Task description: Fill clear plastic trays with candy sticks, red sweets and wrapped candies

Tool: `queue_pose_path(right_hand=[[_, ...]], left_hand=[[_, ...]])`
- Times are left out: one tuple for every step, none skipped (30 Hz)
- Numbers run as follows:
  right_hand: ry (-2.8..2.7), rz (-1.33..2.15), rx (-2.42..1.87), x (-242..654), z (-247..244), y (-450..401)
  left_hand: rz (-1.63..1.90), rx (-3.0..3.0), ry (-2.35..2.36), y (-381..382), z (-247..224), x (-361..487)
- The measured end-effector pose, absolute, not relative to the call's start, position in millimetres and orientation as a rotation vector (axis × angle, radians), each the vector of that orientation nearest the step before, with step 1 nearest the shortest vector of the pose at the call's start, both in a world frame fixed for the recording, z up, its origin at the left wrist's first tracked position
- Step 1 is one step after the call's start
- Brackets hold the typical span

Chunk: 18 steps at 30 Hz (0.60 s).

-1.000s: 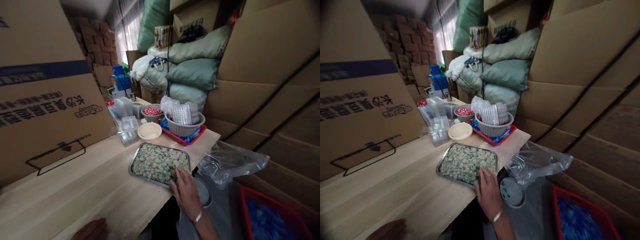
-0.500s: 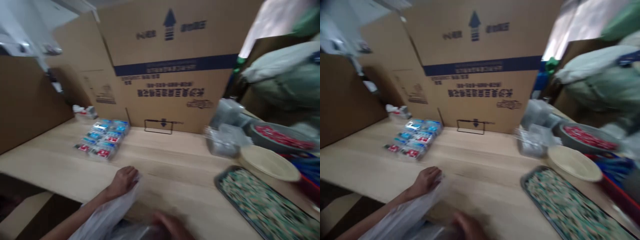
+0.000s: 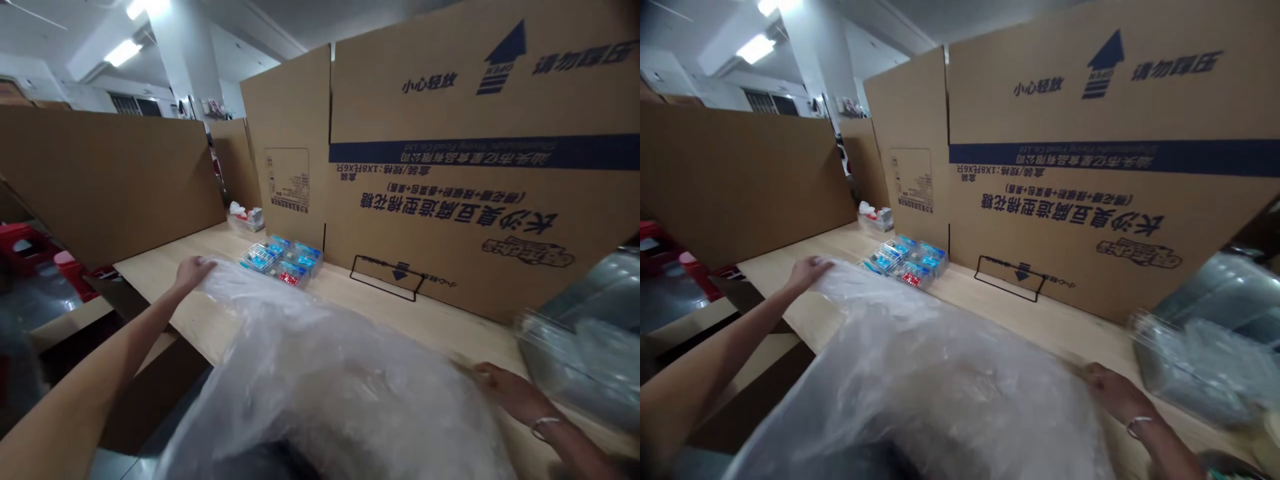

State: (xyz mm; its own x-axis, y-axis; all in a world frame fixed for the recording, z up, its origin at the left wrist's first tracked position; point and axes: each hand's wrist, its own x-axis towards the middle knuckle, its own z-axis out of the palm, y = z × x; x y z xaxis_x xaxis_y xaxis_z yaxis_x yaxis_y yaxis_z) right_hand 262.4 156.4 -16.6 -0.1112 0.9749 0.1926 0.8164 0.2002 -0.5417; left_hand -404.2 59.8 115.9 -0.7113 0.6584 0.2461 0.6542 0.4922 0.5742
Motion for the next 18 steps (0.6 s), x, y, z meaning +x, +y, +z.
queue_pose_path(right_hand=[[-1.926,0.382,-1.710,267.0,-13.8,160.2],[-1.872,0.380,-1.717,264.1,-7.4,158.5],[-1.835,0.404,-1.677,253.0,1.4,151.4],[-1.825,0.434,-1.596,233.5,11.1,139.2],[-1.841,0.482,-1.505,207.0,20.2,122.8],[-1.936,0.579,-1.415,175.4,26.9,103.5],[-2.062,0.683,-1.336,141.5,30.1,82.8],[-2.189,0.758,-1.261,108.4,29.2,62.1],[-2.323,0.780,-1.175,78.7,24.4,42.9],[-2.475,0.796,-1.107,54.5,16.8,26.4],[-2.606,0.826,-1.067,37.0,8.2,13.2],[-2.727,0.884,-1.016,26.3,0.7,3.9],[-2.828,0.963,-0.968,21.4,-3.3,-1.6],[-2.899,1.068,-0.897,20.8,-2.1,-3.4],[-2.924,1.168,-0.801,22.5,5.2,-2.0],[-2.899,1.219,-0.713,24.3,18.4,2.2],[-2.848,1.205,-0.641,24.0,36.2,8.7],[-2.762,1.125,-0.590,19.9,56.0,16.8]], left_hand=[[1.075,1.175,2.652,61.4,110.5,-403.7],[1.112,1.173,2.583,63.4,104.8,-400.3],[1.149,1.176,2.509,66.0,99.6,-394.8],[1.180,1.180,2.432,68.9,95.8,-387.9],[1.203,1.187,2.355,71.9,93.9,-380.6],[1.219,1.193,2.276,74.1,94.1,-373.5],[1.235,1.198,2.199,74.8,96.1,-367.0],[1.254,1.198,2.135,72.7,99.1,-361.5],[1.283,1.194,2.087,66.9,102.1,-356.8],[1.320,1.188,2.050,56.7,104.0,-352.6],[1.357,1.183,2.017,42.0,103.6,-348.3],[1.383,1.170,1.994,23.2,100.0,-343.1],[1.382,1.168,1.950,1.4,93.0,-336.2],[1.337,1.157,1.894,-21.6,82.7,-326.8],[1.268,1.118,1.850,-44.0,69.9,-314.5],[1.171,1.077,1.771,-64.0,55.9,-299.4],[1.067,1.044,1.642,-80.2,41.8,-281.8],[1.030,1.018,1.486,-92.0,28.9,-262.6]])
